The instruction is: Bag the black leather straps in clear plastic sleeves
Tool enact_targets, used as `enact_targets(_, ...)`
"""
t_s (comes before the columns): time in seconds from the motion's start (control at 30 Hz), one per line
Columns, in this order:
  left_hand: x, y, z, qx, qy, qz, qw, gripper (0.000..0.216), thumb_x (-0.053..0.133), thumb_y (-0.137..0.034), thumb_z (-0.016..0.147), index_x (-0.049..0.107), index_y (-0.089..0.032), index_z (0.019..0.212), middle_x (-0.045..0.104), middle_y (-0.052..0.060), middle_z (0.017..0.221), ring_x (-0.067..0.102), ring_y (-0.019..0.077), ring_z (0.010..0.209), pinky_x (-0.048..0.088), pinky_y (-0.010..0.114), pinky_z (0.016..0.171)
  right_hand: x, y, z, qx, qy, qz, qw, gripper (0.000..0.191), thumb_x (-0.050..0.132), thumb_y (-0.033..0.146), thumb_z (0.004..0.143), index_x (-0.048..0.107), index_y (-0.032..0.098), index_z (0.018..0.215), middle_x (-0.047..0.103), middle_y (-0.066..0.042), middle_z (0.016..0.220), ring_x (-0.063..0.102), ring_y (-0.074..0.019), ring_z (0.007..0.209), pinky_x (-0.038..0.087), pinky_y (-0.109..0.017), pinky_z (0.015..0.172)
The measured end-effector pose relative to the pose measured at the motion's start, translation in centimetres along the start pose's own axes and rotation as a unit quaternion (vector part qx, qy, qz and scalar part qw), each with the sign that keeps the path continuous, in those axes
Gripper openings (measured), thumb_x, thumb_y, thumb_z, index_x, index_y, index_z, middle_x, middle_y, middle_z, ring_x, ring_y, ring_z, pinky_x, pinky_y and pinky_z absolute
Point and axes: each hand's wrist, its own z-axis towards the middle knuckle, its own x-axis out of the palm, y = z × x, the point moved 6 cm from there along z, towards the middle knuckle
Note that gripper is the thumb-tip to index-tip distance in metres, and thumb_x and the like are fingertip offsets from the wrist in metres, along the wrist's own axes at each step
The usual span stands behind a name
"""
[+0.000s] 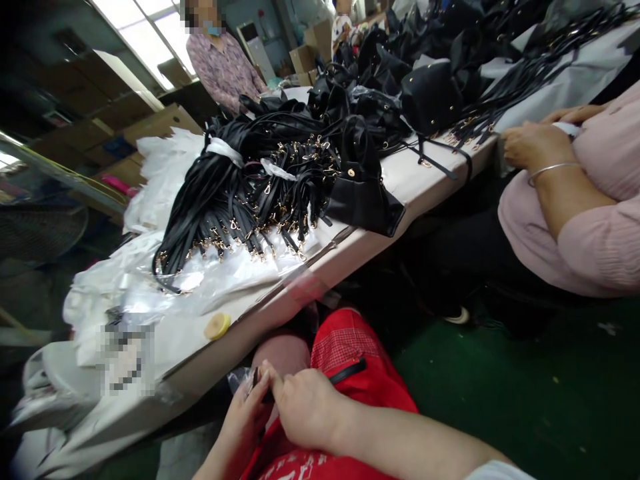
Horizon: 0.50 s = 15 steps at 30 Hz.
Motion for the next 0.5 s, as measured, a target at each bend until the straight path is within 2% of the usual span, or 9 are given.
enact_targets(0.2, -0.2, -0.7, 0.0, 0.028, -0.025, -0.013, 0.999, 0.051, 0.075, -0.065, 0.066, 0.057, -0.019, 0.076, 0.045, -0.005, 0.054, 0.049, 0.0116, 0.054, 0.038, 0.019, 0.049, 0.0, 0.0, 0.5, 0.002, 0.024, 0.012, 1.0, 0.065, 0.049, 0.013, 0.082, 0.035, 0.0, 0.143, 0.066, -0.021, 0.12, 0.069, -0.0269, 0.084, 0.055, -0.036, 0.066)
enact_targets(0.33, -0.5, -0.3, 1.1, 0.055, -0.047, 0.027, 0.997, 0.055, 0.073, -0.07, 0.064, 0.058, -0.017, 0.07, 0.055, 0.001, 0.066, 0.054, 0.0163, 0.067, 0.047, 0.024, 0.06, -0.2, -1.0, -0.2, 0.034, 0.032, 0.064, 0.997, 0.062, 0.052, 0.022, 0.087, 0.036, 0.003, 0.145, 0.068, -0.018, 0.115, 0.067, -0.028, 0.09, 0.055, -0.039, 0.077)
enact_targets(0.43, -1.0, 0.8, 2.9, 0.054, -0.031, 0.073, 0.995, 0.061, 0.067, -0.077, 0.064, 0.058, -0.017, 0.066, 0.053, 0.001, 0.063, 0.051, 0.0161, 0.064, 0.046, 0.024, 0.058, -1.5, -2.6, -0.9, 0.077, -0.009, 0.12, 0.99, 0.06, 0.059, 0.035, 0.089, 0.044, 0.01, 0.141, 0.066, -0.015, 0.117, 0.063, -0.0296, 0.101, 0.052, -0.042, 0.089)
enact_targets(0.5, -1.5, 1.5, 4.4, 0.029, -0.014, 0.094, 0.995, 0.063, 0.061, -0.081, 0.066, 0.055, -0.018, 0.063, 0.045, -0.002, 0.056, 0.044, 0.0133, 0.054, 0.04, 0.023, 0.05, -2.8, -4.7, -1.5, 0.104, -0.062, 0.168, 0.978, 0.046, 0.06, 0.039, 0.09, 0.056, 0.017, 0.13, 0.068, -0.011, 0.113, 0.062, -0.0283, 0.102, 0.051, -0.041, 0.091)
